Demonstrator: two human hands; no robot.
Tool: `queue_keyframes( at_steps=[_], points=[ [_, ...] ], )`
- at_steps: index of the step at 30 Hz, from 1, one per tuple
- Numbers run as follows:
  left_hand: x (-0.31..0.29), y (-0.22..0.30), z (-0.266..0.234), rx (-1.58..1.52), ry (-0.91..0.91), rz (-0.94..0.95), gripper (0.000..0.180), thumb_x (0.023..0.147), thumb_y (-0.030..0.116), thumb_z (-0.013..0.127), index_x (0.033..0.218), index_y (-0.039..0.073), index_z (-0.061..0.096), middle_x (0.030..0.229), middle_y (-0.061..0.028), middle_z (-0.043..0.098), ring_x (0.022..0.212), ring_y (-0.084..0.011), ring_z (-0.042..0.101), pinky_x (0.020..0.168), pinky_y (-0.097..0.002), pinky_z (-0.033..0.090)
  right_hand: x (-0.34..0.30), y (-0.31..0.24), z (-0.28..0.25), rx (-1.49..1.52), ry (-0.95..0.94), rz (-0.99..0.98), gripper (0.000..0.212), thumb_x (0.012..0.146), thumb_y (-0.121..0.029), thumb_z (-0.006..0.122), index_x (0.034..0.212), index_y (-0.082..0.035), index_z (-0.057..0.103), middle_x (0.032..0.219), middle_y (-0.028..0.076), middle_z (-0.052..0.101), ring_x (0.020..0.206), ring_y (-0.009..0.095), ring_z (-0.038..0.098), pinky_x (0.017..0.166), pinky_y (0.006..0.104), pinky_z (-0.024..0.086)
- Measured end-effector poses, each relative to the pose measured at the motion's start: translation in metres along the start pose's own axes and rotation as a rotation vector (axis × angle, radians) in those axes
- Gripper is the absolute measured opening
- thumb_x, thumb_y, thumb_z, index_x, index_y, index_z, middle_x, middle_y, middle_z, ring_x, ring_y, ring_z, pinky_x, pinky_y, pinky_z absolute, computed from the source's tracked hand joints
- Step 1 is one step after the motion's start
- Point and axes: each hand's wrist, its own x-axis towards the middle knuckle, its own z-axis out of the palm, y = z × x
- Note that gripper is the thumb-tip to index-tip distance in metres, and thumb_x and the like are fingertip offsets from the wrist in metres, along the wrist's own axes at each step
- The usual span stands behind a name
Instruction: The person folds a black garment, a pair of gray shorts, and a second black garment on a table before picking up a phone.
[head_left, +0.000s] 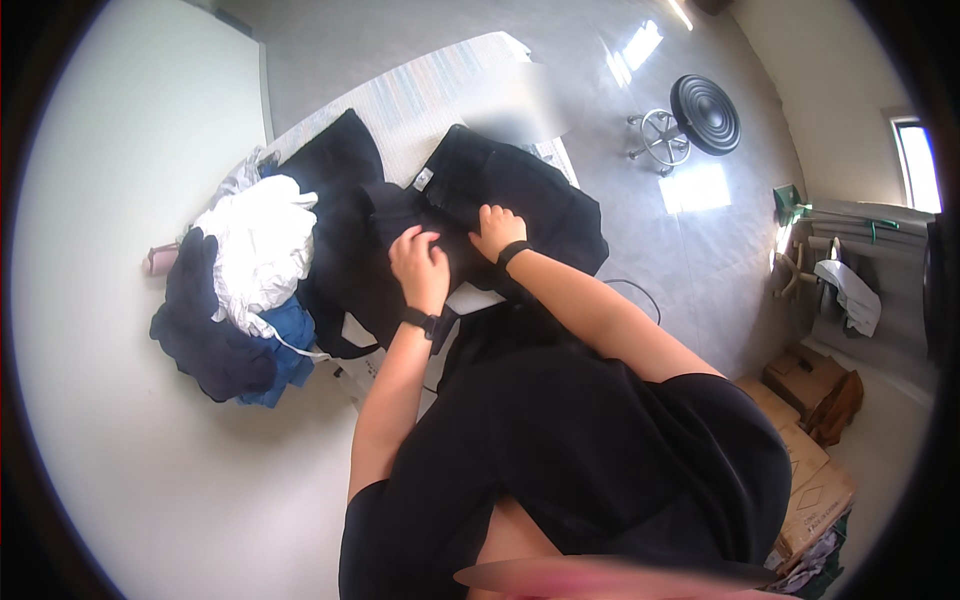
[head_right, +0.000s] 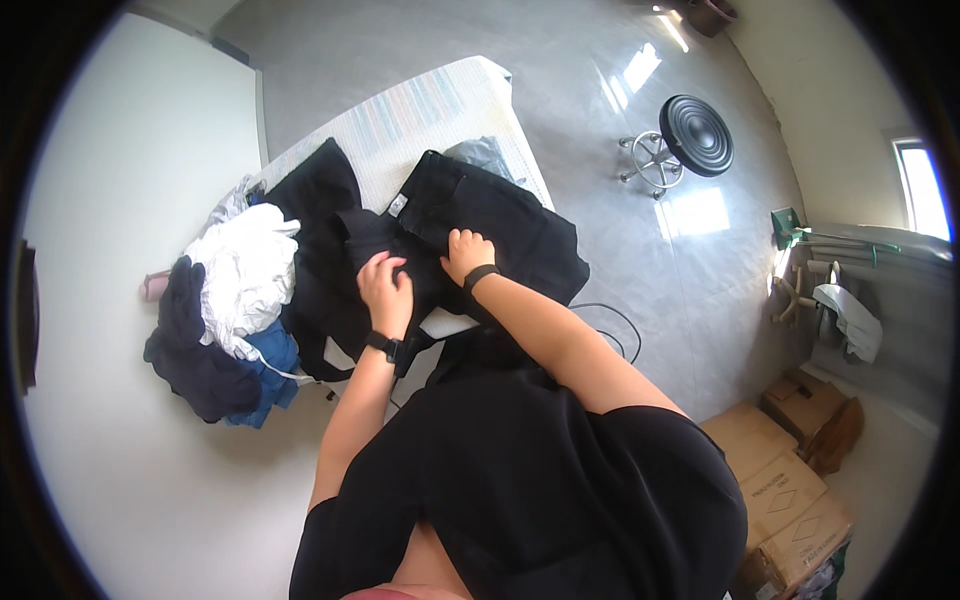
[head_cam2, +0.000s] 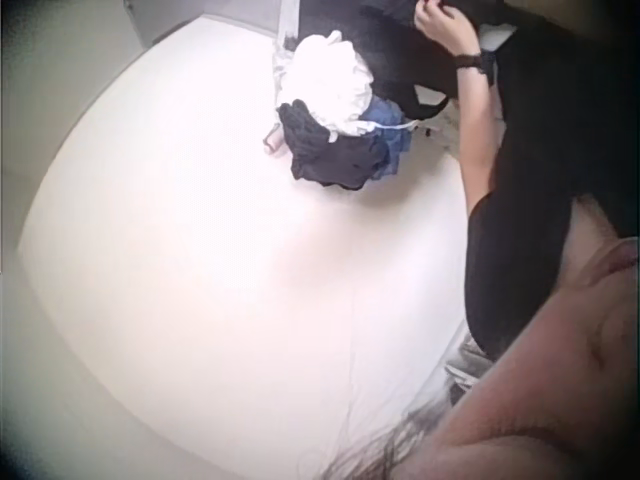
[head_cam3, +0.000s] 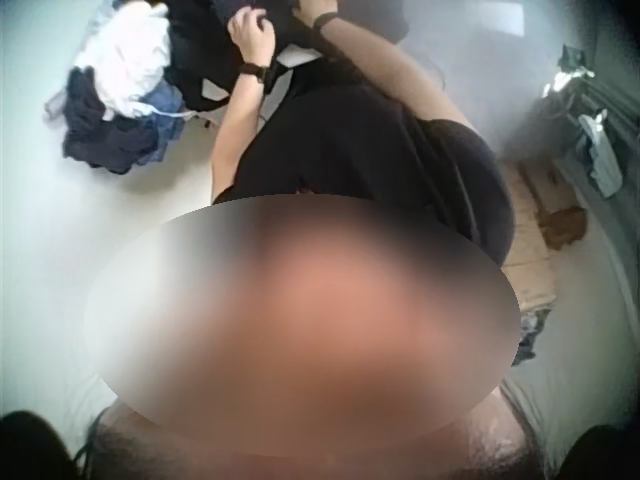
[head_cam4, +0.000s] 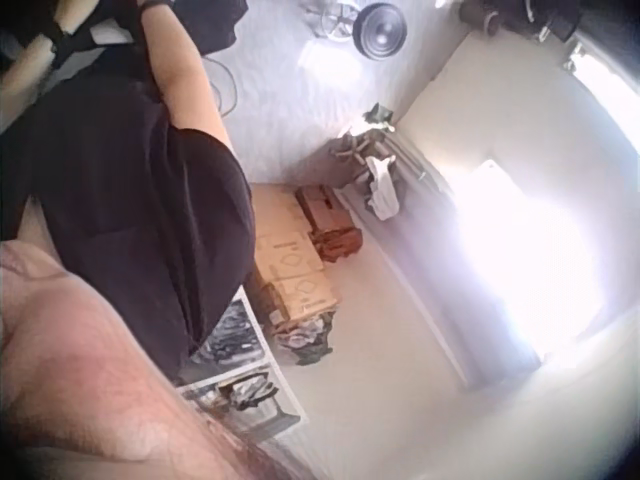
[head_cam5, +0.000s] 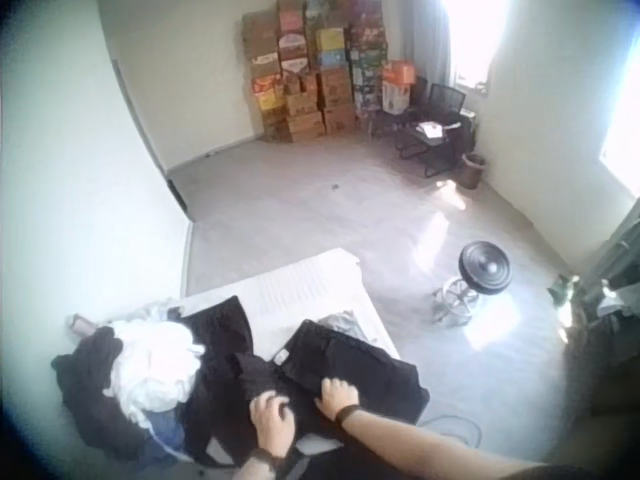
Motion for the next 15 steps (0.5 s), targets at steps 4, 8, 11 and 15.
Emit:
queue_keyframes(
  at_steps=[4, 8, 11, 15],
  points=[
    [0.012, 0.002, 0.025, -0.257, -0.187, -0.037, 0.017, 0.069, 0.000, 0.053, 0.084, 0.006, 0.057, 0.088, -0.0112, 0.056, 0.087, -0.0288, 0.051, 0.079, -0.0370, 0.040, 0.011, 0.012, 0.010, 0.082, 0.075, -0.016, 0.021, 0.073, -0.024, 0.056, 0.078, -0.004, 0.056, 0.076, 0.013, 0.059, 0.075, 0.028, 0.059, 0.064, 0.0365, 0.048],
    [0.016, -0.005, 0.054, -0.350, -0.289, -0.125, 0.016, 0.073, -0.001, 0.051, 0.089, 0.001, 0.056, 0.082, -0.0130, 0.058, 0.073, -0.0247, 0.057, 0.067, -0.0317, 0.046, 0.013, 0.031, 0.004, 0.464, 0.005, 0.098, 0.021, 0.075, -0.020, 0.057, 0.080, 0.000, 0.061, 0.073, 0.013, 0.062, 0.070, 0.024, 0.061, 0.063, 0.0320, 0.048],
    [0.016, -0.010, 0.079, -0.233, -0.350, -0.112, 0.017, 0.073, 0.003, 0.056, 0.090, 0.002, 0.057, 0.081, -0.0127, 0.058, 0.073, -0.0263, 0.057, 0.067, -0.0333, 0.046, 0.016, 0.047, 0.012, 0.907, -0.198, 0.335, 0.021, 0.074, -0.018, 0.061, 0.087, -0.002, 0.064, 0.069, 0.009, 0.063, 0.062, 0.015, 0.060, 0.061, 0.0265, 0.046],
    [0.024, -0.002, 0.091, -0.153, -0.401, -0.172, 0.019, 0.073, 0.006, 0.059, 0.092, 0.003, 0.057, 0.079, -0.0122, 0.057, 0.073, -0.0276, 0.056, 0.066, -0.0347, 0.046, 0.009, 0.046, 0.007, 0.906, -0.206, 0.352, 0.022, 0.074, -0.019, 0.061, 0.086, -0.002, 0.064, 0.073, 0.011, 0.064, 0.067, 0.018, 0.061, 0.064, 0.0279, 0.047]
  ],
)
